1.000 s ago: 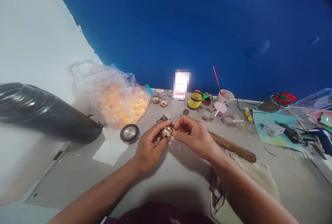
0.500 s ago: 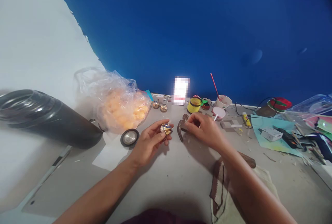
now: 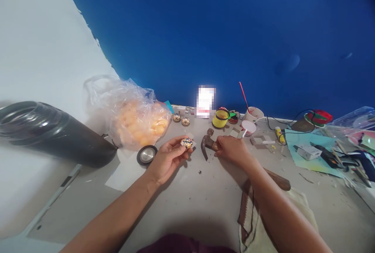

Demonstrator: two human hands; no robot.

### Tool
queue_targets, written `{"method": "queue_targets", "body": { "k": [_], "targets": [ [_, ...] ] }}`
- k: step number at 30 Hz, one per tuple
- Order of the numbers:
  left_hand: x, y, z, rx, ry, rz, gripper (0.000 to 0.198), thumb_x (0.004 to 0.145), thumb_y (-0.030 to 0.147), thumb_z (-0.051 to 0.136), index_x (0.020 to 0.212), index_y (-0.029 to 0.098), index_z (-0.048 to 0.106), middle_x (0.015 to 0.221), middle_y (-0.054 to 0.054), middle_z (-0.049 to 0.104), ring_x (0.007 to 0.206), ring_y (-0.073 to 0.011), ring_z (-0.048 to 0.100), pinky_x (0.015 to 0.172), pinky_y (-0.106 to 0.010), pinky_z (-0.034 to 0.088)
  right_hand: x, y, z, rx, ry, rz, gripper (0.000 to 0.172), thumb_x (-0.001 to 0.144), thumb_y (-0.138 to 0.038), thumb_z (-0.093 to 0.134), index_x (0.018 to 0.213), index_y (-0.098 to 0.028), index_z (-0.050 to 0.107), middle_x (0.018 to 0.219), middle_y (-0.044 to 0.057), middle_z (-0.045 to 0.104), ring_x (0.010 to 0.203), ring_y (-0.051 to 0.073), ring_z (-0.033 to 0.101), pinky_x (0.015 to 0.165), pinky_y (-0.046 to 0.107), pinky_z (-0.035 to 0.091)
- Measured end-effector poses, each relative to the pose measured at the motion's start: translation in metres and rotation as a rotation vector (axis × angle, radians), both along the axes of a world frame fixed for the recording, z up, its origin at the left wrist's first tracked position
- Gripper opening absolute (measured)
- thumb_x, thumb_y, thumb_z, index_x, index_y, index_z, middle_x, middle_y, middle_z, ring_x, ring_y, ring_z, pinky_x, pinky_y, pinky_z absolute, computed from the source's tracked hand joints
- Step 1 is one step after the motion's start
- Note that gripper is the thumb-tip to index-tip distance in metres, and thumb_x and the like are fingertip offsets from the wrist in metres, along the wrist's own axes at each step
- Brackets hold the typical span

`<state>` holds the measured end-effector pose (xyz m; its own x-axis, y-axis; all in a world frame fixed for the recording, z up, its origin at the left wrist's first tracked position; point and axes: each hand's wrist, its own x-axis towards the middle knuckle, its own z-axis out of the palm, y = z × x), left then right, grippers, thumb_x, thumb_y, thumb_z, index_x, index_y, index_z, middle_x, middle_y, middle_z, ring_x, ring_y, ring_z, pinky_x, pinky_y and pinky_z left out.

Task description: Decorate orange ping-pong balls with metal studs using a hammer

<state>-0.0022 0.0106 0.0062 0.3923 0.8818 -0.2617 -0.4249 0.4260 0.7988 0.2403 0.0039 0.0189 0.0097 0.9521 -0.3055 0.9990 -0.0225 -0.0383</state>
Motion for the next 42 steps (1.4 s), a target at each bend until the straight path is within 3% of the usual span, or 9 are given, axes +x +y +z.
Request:
{"method": "queue_targets", "body": {
  "k": [5, 11, 13, 17, 22, 27, 32, 36, 42],
  "targets": [
    [-0.001, -0.001, 0.000, 0.152, 0.146, 0.061, 0.040, 0.076, 0.024, 0.084, 0.113, 0.017, 0.069, 0.102, -0.008, 0.074, 0.090, -0.0212, 0.073, 0.075, -0.032, 0.057, 0.007, -0.003, 0.014, 0.019, 0.021, 0.054, 0.016, 0.091, -0.028, 0.054, 0.093, -0.018, 0.066, 0.101, 0.014, 0.074, 0.093, 0.027, 0.069, 0.064, 0.030, 0.033],
    [-0.001, 0.002, -0.005, 0.220, 0.274, 0.082, 0.045, 0.074, 0.030, 0.084, 0.113, 0.017, 0.066, 0.104, -0.009, 0.074, 0.088, -0.0199, 0.072, 0.085, -0.037, 0.057, 0.001, -0.026, 0.047, 0.247, 0.402, 0.004, 0.031, 0.099, -0.040, 0.046, 0.086, -0.020, 0.066, 0.081, 0.006, 0.071, 0.069, 0.020, 0.063, 0.059, 0.029, 0.036],
    [0.000, 0.002, -0.007, 0.220, 0.254, 0.094, 0.048, 0.072, 0.029, 0.085, 0.115, 0.017, 0.066, 0.106, -0.007, 0.074, 0.091, -0.0190, 0.072, 0.090, -0.036, 0.055, -0.008, -0.034, 0.053, 0.352, 0.511, 0.008, 0.026, 0.096, -0.040, 0.053, 0.092, -0.020, 0.070, 0.074, 0.005, 0.070, 0.064, 0.019, 0.060, 0.057, 0.029, 0.038],
    [0.001, 0.001, -0.009, 0.264, 0.247, 0.077, 0.047, 0.069, 0.027, 0.087, 0.111, 0.017, 0.068, 0.108, -0.007, 0.075, 0.096, -0.0196, 0.070, 0.094, -0.036, 0.053, -0.024, -0.042, 0.058, 0.422, 0.681, 0.152, 0.026, 0.095, -0.028, 0.054, 0.113, -0.023, 0.072, 0.089, 0.004, 0.075, 0.074, 0.019, 0.065, 0.066, 0.028, 0.046],
    [0.000, -0.001, -0.015, 0.421, 0.326, 0.087, 0.040, 0.071, 0.022, 0.082, 0.107, 0.019, 0.067, 0.100, -0.004, 0.073, 0.089, -0.0178, 0.068, 0.086, -0.033, 0.054, -0.024, -0.045, 0.060, 0.419, 0.670, 0.079, 0.026, 0.097, -0.034, 0.052, 0.099, -0.019, 0.074, 0.077, 0.003, 0.072, 0.063, 0.016, 0.060, 0.061, 0.025, 0.045],
    [-0.002, -0.004, -0.021, 0.606, 0.486, 0.103, 0.034, 0.080, 0.019, 0.072, 0.113, 0.021, 0.065, 0.111, -0.006, 0.069, 0.096, -0.0183, 0.066, 0.088, -0.033, 0.053, -0.026, -0.048, 0.065, 0.382, 0.694, 0.144, 0.030, 0.097, -0.031, 0.050, 0.115, -0.021, 0.072, 0.091, 0.005, 0.075, 0.077, 0.020, 0.066, 0.070, 0.028, 0.049],
    [-0.003, -0.003, -0.020, 0.794, 0.668, 0.120, 0.031, 0.081, 0.016, 0.066, 0.111, 0.022, 0.064, 0.114, -0.004, 0.068, 0.094, -0.0170, 0.065, 0.088, -0.033, 0.053, -0.028, -0.050, 0.068, 0.397, 0.607, 0.070, 0.027, 0.096, -0.033, 0.052, 0.103, -0.021, 0.075, 0.085, 0.005, 0.076, 0.071, 0.019, 0.066, 0.065, 0.027, 0.047],
    [-0.002, -0.003, -0.020, 0.795, 0.731, 0.135, 0.040, 0.079, 0.015, 0.066, 0.118, 0.024, 0.061, 0.109, -0.003, 0.069, 0.094, -0.0174, 0.066, 0.092, -0.034, 0.053, -0.028, -0.049, 0.068, 0.381, 0.665, 0.114, 0.031, 0.098, -0.031, 0.050, 0.114, -0.022, 0.074, 0.099, 0.007, 0.078, 0.087, 0.022, 0.070, 0.077, 0.030, 0.051],
    [-0.002, -0.002, -0.018, 0.730, 0.700, 0.136, 0.043, 0.076, 0.019, 0.071, 0.117, 0.023, 0.060, 0.111, -0.005, 0.070, 0.101, -0.0205, 0.067, 0.093, -0.036, 0.052, -0.025, -0.047, 0.067, 0.412, 0.688, 0.077, 0.032, 0.097, -0.033, 0.051, 0.117, -0.022, 0.073, 0.102, 0.007, 0.078, 0.094, 0.023, 0.070, 0.081, 0.031, 0.051]
  ]
}}
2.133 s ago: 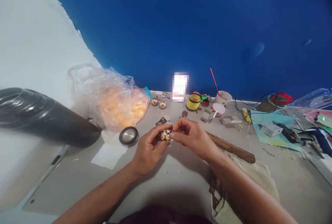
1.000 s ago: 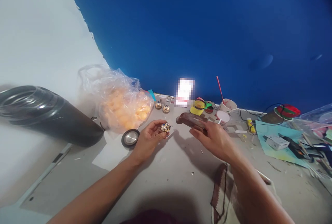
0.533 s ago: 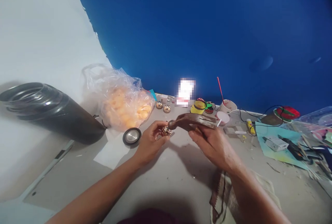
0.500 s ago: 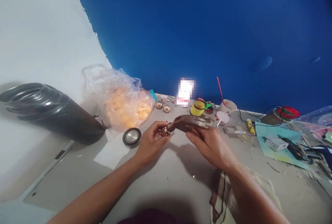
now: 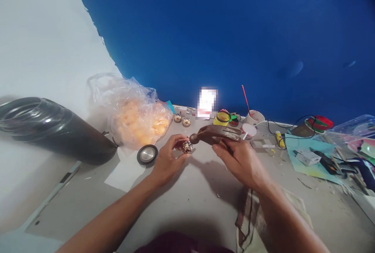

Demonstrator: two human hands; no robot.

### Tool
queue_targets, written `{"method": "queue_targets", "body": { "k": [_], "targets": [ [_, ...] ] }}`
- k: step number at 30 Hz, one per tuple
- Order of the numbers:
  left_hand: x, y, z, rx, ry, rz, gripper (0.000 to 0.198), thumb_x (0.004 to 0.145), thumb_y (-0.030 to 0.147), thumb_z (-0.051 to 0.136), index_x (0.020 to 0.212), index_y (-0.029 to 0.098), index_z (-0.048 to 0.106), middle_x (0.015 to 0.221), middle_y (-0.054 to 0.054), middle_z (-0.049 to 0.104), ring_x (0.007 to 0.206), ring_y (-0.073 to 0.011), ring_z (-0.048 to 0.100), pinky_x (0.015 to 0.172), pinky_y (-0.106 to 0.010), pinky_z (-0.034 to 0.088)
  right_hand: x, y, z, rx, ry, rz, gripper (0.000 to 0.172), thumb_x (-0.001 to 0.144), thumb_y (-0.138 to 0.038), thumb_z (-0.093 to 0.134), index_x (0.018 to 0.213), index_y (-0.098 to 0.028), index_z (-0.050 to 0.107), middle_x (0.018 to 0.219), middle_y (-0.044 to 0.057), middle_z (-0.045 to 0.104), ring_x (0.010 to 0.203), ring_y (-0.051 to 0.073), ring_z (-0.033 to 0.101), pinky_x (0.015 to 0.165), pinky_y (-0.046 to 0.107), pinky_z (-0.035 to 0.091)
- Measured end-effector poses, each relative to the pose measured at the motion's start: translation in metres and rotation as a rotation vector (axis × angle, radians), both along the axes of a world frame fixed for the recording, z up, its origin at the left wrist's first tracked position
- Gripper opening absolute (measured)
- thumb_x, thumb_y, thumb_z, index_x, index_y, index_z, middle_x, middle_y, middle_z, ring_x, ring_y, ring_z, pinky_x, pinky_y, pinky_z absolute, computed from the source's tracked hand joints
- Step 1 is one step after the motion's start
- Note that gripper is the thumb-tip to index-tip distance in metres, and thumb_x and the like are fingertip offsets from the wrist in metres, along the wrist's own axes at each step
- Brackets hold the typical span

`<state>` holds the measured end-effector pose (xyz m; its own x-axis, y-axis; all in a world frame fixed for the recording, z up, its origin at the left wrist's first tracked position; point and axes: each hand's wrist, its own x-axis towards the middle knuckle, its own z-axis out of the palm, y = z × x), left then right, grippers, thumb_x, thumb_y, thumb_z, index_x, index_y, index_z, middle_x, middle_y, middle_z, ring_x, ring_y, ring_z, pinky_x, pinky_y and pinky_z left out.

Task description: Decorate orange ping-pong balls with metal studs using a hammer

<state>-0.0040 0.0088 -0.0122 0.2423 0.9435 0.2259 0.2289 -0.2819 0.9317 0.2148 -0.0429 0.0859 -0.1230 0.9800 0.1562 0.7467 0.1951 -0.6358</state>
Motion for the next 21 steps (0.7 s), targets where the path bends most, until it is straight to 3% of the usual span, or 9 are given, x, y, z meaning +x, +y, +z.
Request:
{"method": "queue_targets", "body": {
  "k": [5, 10, 15, 21],
  "targets": [
    [-0.001, 0.002, 0.002, -0.043, 0.022, 0.025, 0.047, 0.073, 0.023, 0.074, 0.119, 0.023, 0.062, 0.111, -0.005, 0.072, 0.099, -0.0207, 0.067, 0.093, -0.037, 0.053, 0.000, 0.004, -0.006, -0.107, -0.087, 0.000, 0.032, 0.097, -0.037, 0.049, 0.085, -0.019, 0.072, 0.080, 0.006, 0.074, 0.071, 0.019, 0.064, 0.066, 0.028, 0.043],
    [-0.006, 0.013, 0.006, -0.072, 0.107, 0.103, 0.037, 0.077, 0.029, 0.071, 0.114, 0.023, 0.069, 0.109, -0.005, 0.073, 0.090, -0.0204, 0.066, 0.090, -0.039, 0.054, 0.016, 0.013, -0.009, -0.099, -0.133, -0.139, 0.039, 0.098, -0.043, 0.046, 0.072, -0.019, 0.061, 0.070, 0.003, 0.067, 0.063, 0.016, 0.056, 0.059, 0.028, 0.034],
    [-0.003, 0.037, 0.017, 0.111, 0.094, 0.141, 0.034, 0.078, 0.023, 0.065, 0.113, 0.022, 0.068, 0.125, -0.009, 0.063, 0.096, -0.0200, 0.066, 0.087, -0.036, 0.058, 0.034, 0.034, -0.029, -0.183, -0.338, -0.186, 0.041, 0.099, -0.046, 0.044, 0.079, -0.018, 0.066, 0.080, 0.009, 0.072, 0.072, 0.020, 0.063, 0.060, 0.029, 0.033],
    [0.023, 0.073, 0.015, 0.271, 0.514, 0.086, 0.036, 0.076, 0.009, 0.062, 0.110, 0.022, 0.067, 0.108, -0.007, 0.071, 0.095, -0.0227, 0.066, 0.089, -0.039, 0.055, 0.037, 0.054, -0.060, -0.341, -0.470, -0.208, 0.045, 0.100, -0.047, 0.043, 0.095, -0.013, 0.073, 0.099, 0.018, 0.075, 0.093, 0.029, 0.071, 0.067, 0.031, 0.041]
  ]
}}
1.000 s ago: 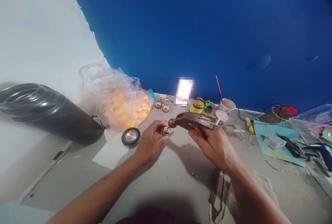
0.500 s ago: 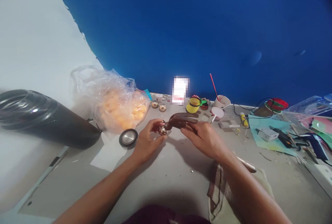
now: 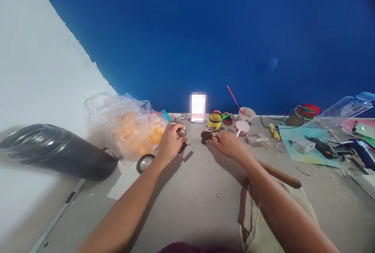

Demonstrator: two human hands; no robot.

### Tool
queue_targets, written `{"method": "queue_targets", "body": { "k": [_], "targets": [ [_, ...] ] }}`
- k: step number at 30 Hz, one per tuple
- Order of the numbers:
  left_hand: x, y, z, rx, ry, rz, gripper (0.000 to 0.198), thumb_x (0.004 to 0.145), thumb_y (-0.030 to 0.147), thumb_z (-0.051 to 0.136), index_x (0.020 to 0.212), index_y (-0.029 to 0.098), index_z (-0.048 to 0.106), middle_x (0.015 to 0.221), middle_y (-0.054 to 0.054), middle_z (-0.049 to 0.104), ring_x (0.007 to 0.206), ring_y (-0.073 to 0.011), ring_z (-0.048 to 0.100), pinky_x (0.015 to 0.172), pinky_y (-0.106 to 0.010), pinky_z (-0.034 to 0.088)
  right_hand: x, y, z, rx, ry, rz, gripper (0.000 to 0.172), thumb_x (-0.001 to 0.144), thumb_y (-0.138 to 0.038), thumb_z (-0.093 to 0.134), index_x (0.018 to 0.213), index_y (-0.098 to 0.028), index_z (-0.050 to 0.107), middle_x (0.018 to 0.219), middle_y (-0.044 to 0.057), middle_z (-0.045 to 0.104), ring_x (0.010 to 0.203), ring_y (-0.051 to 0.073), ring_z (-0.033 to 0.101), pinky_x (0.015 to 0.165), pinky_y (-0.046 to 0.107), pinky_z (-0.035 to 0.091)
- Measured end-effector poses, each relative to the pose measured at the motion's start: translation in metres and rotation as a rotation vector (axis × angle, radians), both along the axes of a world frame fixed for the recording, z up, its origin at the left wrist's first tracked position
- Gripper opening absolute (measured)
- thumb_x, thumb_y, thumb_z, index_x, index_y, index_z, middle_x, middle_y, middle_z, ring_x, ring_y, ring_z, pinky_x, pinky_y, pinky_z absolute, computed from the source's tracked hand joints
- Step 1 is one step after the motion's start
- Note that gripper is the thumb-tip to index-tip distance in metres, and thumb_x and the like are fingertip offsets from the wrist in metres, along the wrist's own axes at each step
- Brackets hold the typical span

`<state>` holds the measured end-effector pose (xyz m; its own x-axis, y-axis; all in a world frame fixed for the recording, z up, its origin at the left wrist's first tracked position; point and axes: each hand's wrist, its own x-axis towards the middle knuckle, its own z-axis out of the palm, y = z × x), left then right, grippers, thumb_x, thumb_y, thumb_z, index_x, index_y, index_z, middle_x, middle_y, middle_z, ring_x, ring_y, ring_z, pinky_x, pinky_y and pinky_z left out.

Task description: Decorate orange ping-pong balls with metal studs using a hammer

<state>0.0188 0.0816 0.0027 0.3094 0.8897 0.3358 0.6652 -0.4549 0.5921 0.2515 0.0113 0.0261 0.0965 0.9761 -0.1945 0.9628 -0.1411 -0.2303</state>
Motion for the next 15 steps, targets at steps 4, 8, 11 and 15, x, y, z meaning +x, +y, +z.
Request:
{"method": "queue_targets", "body": {
  "k": [4, 8, 11, 15],
  "targets": [
    [0.020, 0.017, -0.005, 0.027, 0.113, -0.037, 0.027, 0.077, 0.008, 0.063, 0.101, 0.020, 0.070, 0.099, -0.009, 0.072, 0.099, -0.0284, 0.063, 0.091, -0.044, 0.051, 0.000, 0.002, -0.004, 0.003, 0.016, 0.019, 0.046, 0.100, -0.047, 0.042, 0.095, -0.014, 0.073, 0.100, 0.017, 0.075, 0.094, 0.029, 0.071, 0.070, 0.031, 0.044],
    [0.031, 0.023, -0.003, 0.067, 0.229, -0.078, 0.022, 0.077, 0.008, 0.064, 0.093, 0.021, 0.073, 0.112, -0.013, 0.069, 0.111, -0.0326, 0.056, 0.099, -0.049, 0.044, 0.001, 0.002, -0.005, -0.002, 0.026, 0.031, 0.045, 0.101, -0.047, 0.041, 0.098, -0.015, 0.073, 0.102, 0.016, 0.075, 0.096, 0.028, 0.071, 0.072, 0.031, 0.046],
    [0.037, 0.024, -0.003, 0.084, 0.288, -0.055, 0.017, 0.078, 0.009, 0.064, 0.085, 0.019, 0.074, 0.132, -0.017, 0.058, 0.123, -0.0390, 0.047, 0.102, -0.057, 0.038, 0.004, 0.003, -0.006, -0.010, 0.040, 0.058, 0.042, 0.102, -0.045, 0.042, 0.097, -0.016, 0.073, 0.103, 0.016, 0.076, 0.096, 0.028, 0.071, 0.072, 0.031, 0.046],
    [0.040, 0.028, 0.000, 0.072, 0.329, -0.035, 0.017, 0.078, 0.010, 0.066, 0.088, 0.019, 0.076, 0.136, -0.018, 0.053, 0.126, -0.0424, 0.044, 0.102, -0.059, 0.037, 0.006, 0.003, -0.005, -0.025, 0.049, 0.087, 0.043, 0.104, -0.041, 0.038, 0.095, -0.016, 0.073, 0.103, 0.015, 0.076, 0.095, 0.026, 0.071, 0.072, 0.030, 0.046]
  ]
}}
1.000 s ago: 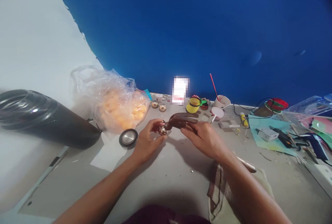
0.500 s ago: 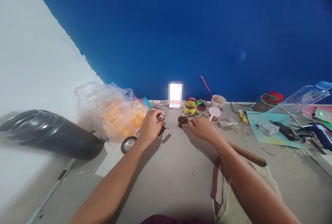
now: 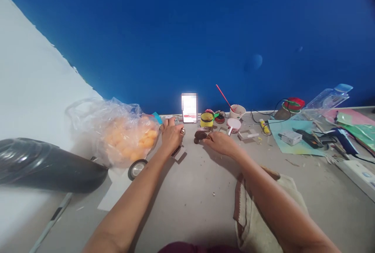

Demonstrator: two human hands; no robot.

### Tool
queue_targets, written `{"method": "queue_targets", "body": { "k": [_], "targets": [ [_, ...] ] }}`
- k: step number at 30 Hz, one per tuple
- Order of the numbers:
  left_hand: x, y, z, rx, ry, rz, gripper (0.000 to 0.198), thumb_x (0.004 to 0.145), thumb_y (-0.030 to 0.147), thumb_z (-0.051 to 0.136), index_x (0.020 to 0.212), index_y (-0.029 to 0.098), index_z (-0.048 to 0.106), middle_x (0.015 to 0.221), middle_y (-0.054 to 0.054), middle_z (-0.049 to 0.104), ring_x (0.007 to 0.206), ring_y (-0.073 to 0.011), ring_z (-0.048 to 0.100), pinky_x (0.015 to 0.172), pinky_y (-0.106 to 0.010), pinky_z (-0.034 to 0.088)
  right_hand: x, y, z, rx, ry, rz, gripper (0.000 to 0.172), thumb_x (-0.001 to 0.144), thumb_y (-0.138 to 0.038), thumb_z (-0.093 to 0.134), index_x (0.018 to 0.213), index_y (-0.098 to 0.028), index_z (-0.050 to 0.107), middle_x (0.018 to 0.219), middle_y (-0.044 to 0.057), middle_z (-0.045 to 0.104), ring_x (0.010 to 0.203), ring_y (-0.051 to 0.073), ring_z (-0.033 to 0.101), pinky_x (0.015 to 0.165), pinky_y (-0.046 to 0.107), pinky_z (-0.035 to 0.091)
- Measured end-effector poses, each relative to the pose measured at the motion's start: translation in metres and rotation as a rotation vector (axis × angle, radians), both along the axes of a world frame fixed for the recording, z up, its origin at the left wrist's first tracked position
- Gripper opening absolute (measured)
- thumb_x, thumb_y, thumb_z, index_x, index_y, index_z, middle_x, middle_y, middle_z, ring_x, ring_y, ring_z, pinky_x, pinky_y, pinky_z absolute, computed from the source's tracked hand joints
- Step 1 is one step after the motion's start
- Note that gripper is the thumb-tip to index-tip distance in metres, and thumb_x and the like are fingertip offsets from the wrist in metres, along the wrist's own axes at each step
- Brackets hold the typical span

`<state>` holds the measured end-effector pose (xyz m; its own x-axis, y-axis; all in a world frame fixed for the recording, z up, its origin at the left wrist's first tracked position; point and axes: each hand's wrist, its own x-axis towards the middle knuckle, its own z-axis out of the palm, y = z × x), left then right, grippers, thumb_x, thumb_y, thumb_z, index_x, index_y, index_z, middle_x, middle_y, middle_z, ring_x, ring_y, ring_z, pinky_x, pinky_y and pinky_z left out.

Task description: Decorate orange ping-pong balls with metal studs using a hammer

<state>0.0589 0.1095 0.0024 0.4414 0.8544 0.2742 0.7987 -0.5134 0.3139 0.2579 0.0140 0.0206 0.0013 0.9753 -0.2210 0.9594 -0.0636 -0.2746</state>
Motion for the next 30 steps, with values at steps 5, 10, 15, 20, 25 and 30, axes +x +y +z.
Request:
{"method": "queue_targets", "body": {
  "k": [5, 10, 15, 20, 25, 30],
  "targets": [
    [-0.023, -0.012, 0.029, 0.094, -0.136, 0.075, 0.023, 0.086, 0.019, 0.064, 0.106, 0.021, 0.073, 0.121, -0.015, 0.063, 0.120, -0.0360, 0.052, 0.102, -0.052, 0.041, 0.001, 0.000, 0.000, -0.011, -0.001, 0.019, 0.043, 0.104, -0.042, 0.038, 0.099, -0.016, 0.072, 0.108, 0.016, 0.074, 0.101, 0.027, 0.070, 0.078, 0.032, 0.047],
    [-0.044, -0.086, 0.036, -0.190, -0.207, -0.149, 0.021, 0.094, 0.025, 0.052, 0.079, 0.023, 0.066, 0.084, -0.003, 0.067, 0.077, -0.0195, 0.063, 0.074, -0.033, 0.049, 0.001, 0.002, -0.002, -0.016, 0.008, 0.000, 0.042, 0.104, -0.040, 0.037, 0.098, -0.016, 0.071, 0.108, 0.016, 0.075, 0.101, 0.029, 0.070, 0.080, 0.033, 0.047],
    [-0.021, -0.148, 0.003, -0.492, 0.125, -0.485, 0.017, 0.094, 0.028, 0.060, 0.109, 0.023, 0.065, 0.108, -0.006, 0.067, 0.097, -0.0215, 0.066, 0.086, -0.031, 0.050, 0.001, 0.001, -0.003, -0.016, -0.012, -0.022, 0.043, 0.104, -0.038, 0.033, 0.107, -0.013, 0.069, 0.112, 0.019, 0.073, 0.105, 0.030, 0.069, 0.084, 0.034, 0.047],
    [0.001, -0.156, -0.012, -0.472, 0.388, -0.556, 0.012, 0.095, 0.018, 0.053, 0.102, 0.022, 0.061, 0.107, -0.008, 0.065, 0.091, -0.0218, 0.064, 0.080, -0.032, 0.050, -0.004, -0.002, -0.001, -0.001, -0.048, -0.012, 0.044, 0.104, -0.038, 0.035, 0.106, -0.012, 0.070, 0.113, 0.020, 0.073, 0.106, 0.032, 0.069, 0.085, 0.036, 0.049],
    [-0.001, -0.148, -0.020, -0.512, 0.302, -0.562, 0.018, 0.092, 0.012, 0.048, 0.094, 0.021, 0.064, 0.099, -0.008, 0.066, 0.088, -0.0211, 0.064, 0.078, -0.031, 0.049, -0.007, -0.004, 0.002, 0.006, -0.044, -0.025, 0.044, 0.103, -0.038, 0.035, 0.112, -0.011, 0.070, 0.115, 0.022, 0.072, 0.105, 0.033, 0.069, 0.084, 0.038, 0.050],
    [-0.002, -0.141, -0.017, -0.630, 0.104, -0.524, 0.014, 0.086, 0.015, 0.059, 0.096, 0.020, 0.067, 0.098, -0.007, 0.068, 0.089, -0.0209, 0.065, 0.081, -0.031, 0.048, -0.008, -0.006, 0.002, -0.015, -0.020, -0.035, 0.049, 0.104, -0.042, 0.032, 0.119, -0.012, 0.068, 0.122, 0.022, 0.069, 0.111, 0.034, 0.067, 0.088, 0.039, 0.049]
  ]
}}
